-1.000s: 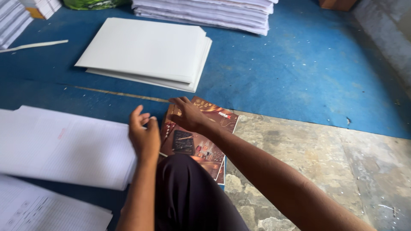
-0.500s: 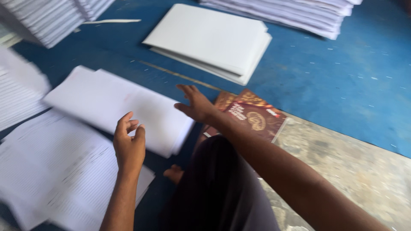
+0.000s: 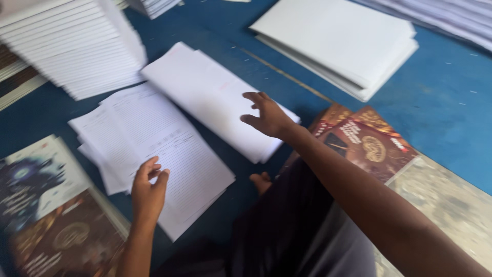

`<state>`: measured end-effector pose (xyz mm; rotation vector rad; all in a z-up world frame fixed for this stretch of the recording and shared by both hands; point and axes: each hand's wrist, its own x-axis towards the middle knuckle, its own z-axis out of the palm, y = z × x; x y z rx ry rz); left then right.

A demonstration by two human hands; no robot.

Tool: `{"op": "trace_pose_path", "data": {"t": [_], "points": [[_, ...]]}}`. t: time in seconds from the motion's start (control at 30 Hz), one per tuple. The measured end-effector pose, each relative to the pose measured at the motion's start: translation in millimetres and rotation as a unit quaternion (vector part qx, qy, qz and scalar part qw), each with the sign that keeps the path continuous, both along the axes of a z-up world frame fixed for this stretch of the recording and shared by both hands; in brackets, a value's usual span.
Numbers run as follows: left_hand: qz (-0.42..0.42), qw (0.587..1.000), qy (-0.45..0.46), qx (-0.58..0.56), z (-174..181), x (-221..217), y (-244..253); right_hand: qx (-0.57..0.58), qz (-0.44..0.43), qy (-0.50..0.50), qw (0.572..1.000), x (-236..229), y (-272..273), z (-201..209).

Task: The person assembles notebooks by inserting printed index sheets and lined paper into printed covers. They repeatedly pick up a cover, place an index sheet inside, add a stack of lined pages, and then close the cover to form a finished notebook.

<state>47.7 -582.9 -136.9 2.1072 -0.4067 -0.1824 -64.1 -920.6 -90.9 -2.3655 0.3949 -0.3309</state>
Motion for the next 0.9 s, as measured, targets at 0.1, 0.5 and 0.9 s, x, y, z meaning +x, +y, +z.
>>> {"op": "trace_pose_path", "data": {"t": [0.1, 0.5, 0.9], "points": [[0.016, 1.0, 0.0, 0.012, -29.8, 8.9, 24.9, -0.017, 0.028, 0.021, 0.999, 8.6, 18.7, -7.0], [0.03, 0.995, -0.033, 0.088, -83.5, 0.1, 44.5, -0.087, 0.105, 0.154, 0.979, 20.5, 65.2, -28.9], [0.031, 0.987, -0.096, 0.126, -107.7, -17.5, 33.7, -0.079, 0.131, 0.191, 0.97, 54.7, 88.9, -34.0]]}}
